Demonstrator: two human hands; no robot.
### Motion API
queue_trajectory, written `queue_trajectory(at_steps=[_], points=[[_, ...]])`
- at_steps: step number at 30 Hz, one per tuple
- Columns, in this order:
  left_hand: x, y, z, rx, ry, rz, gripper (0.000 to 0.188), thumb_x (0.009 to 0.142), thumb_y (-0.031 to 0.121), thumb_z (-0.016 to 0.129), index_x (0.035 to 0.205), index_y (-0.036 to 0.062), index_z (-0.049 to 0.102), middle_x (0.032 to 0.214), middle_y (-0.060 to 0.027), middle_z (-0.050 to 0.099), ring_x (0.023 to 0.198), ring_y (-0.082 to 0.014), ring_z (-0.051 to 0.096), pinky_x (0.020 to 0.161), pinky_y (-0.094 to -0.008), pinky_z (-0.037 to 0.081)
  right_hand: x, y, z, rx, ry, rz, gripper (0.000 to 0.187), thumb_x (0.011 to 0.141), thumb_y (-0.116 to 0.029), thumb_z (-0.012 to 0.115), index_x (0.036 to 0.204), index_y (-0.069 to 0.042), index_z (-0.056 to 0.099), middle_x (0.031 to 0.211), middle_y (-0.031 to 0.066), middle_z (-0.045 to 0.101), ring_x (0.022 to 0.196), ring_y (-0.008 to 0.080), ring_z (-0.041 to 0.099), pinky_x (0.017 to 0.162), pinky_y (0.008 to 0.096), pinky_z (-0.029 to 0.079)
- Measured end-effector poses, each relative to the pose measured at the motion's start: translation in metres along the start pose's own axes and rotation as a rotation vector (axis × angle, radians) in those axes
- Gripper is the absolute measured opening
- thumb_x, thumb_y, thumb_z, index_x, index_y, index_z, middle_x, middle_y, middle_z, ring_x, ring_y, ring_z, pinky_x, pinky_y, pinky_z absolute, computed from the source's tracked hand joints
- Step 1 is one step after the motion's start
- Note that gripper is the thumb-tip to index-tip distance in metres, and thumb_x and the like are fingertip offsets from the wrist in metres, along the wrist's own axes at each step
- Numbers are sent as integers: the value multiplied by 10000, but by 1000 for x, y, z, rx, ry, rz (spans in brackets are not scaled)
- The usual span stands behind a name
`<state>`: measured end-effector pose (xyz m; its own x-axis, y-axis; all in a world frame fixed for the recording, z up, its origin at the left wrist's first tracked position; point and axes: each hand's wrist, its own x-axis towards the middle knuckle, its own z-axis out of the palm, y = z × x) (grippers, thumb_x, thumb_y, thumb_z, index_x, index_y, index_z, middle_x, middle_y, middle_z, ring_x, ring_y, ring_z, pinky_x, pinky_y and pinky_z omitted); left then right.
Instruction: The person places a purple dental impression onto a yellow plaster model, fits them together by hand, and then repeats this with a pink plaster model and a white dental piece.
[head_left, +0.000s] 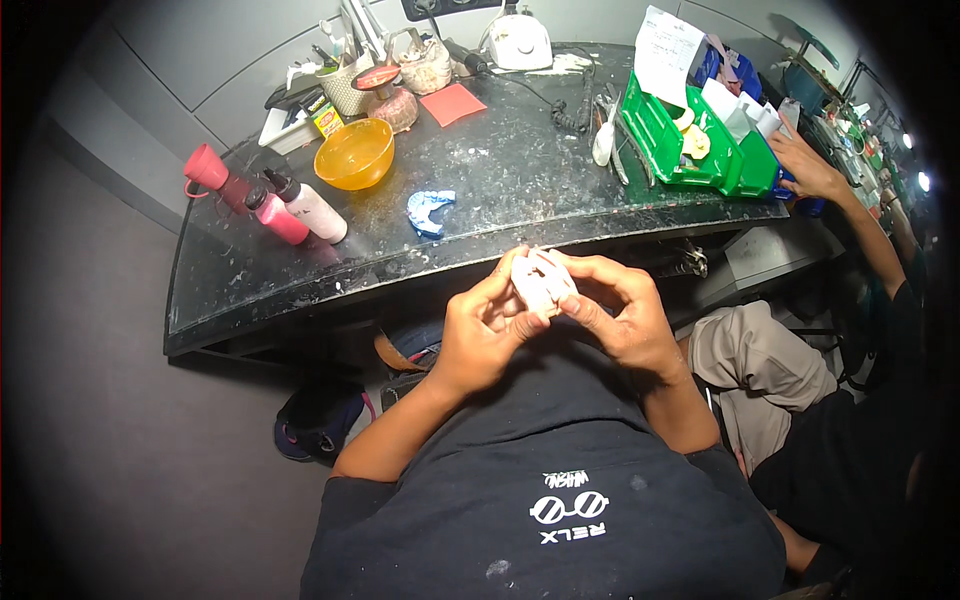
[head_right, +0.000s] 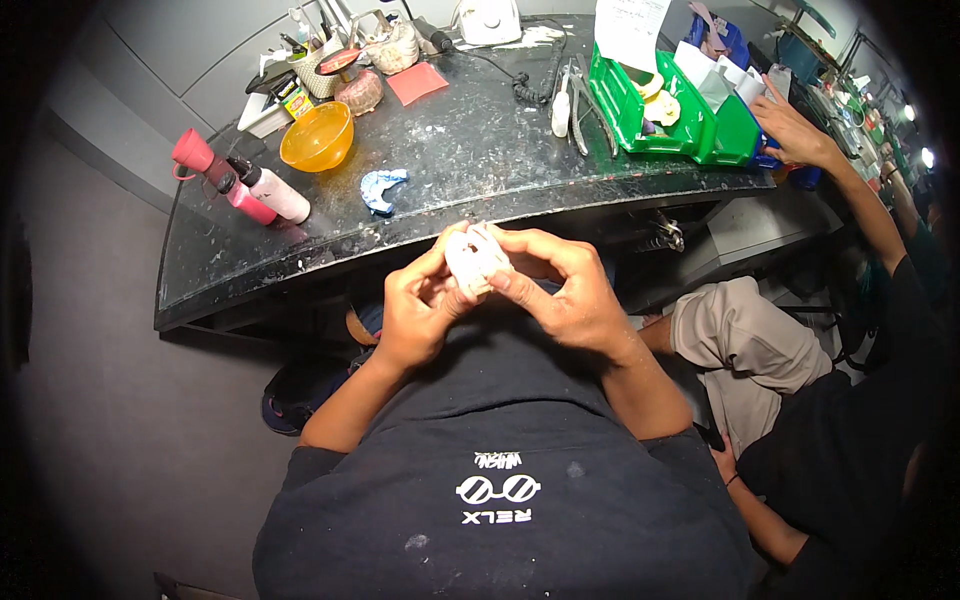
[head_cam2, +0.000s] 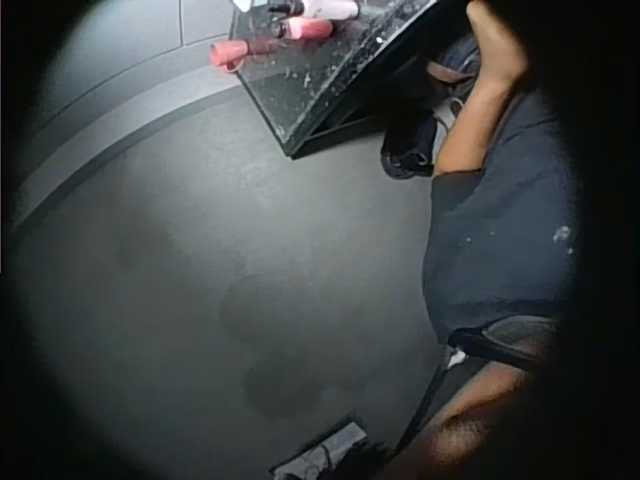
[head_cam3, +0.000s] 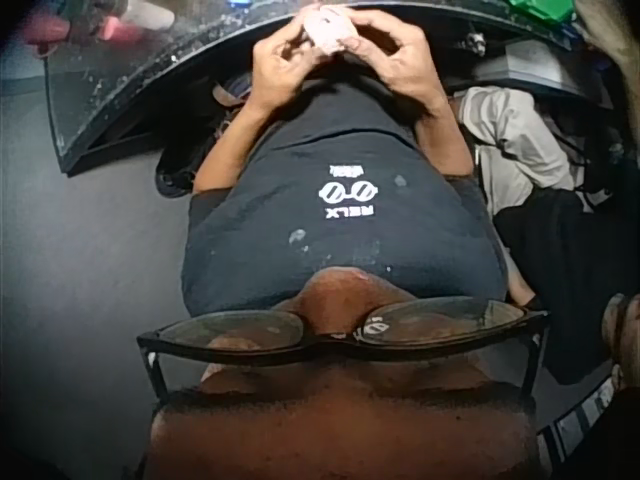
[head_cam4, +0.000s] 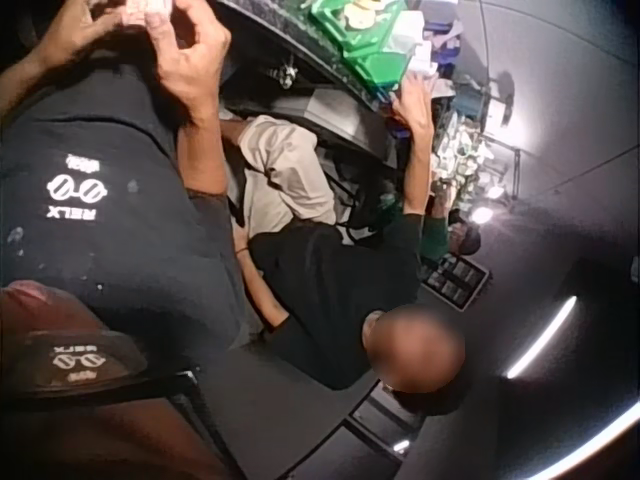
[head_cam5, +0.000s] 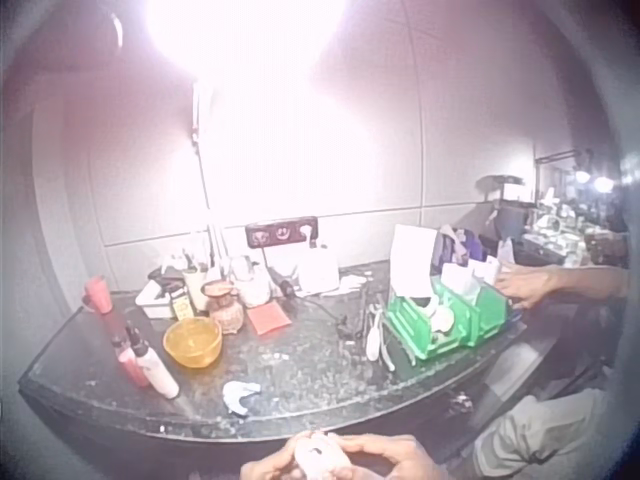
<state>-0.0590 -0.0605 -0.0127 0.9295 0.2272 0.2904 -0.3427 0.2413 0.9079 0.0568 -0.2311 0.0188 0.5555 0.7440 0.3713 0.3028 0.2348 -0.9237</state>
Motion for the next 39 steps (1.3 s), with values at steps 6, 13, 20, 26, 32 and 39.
queue_trajectory(at_steps=[6,13,20,26,32,39], points=[[6,-3,-8,-71,-26,-208,601,1013,382,650,1414,-50,536,1195,-98,689,1058,-175,678,902,-303,568,6,11,-2,145,-14,214,306,1025,-170,681,1225,61,677,1095,58,712,957,86,648,848,262,541],[6,1,-11,-223,-5,-398,550,1049,456,562,1225,-59,644,1093,-136,729,956,-204,728,824,-309,613,9,15,0,192,11,302,258,1022,-228,692,1050,27,714,886,23,710,769,61,632,688,235,529],[7,1,-8,-235,60,-472,614,1043,509,539,1226,-70,631,1098,-186,721,990,-269,738,888,-400,631,9,16,2,223,26,352,280,1006,-253,713,1057,22,721,857,31,713,688,65,633,589,222,523],[9,4,-7,-250,96,-489,545,1065,458,540,1193,-61,645,1077,-171,725,964,-250,741,895,-407,632,9,17,4,240,56,372,269,993,-218,727,1119,19,723,913,46,733,718,68,649,587,219,528],[7,6,-6,-202,47,-423,447,1070,369,578,1206,-49,663,1080,-125,725,940,-175,713,840,-308,615,8,15,4,280,88,382,295,990,-218,731,1153,26,715,947,55,742,766,70,660,612,221,532],[5,3,-9,-136,9,-334,418,1049,265,634,1302,-67,618,1116,-94,708,988,-138,677,888,-288,577,7,14,3,287,57,377,304,994,-194,724,1206,22,703,988,49,742,827,80,671,676,229,547]])
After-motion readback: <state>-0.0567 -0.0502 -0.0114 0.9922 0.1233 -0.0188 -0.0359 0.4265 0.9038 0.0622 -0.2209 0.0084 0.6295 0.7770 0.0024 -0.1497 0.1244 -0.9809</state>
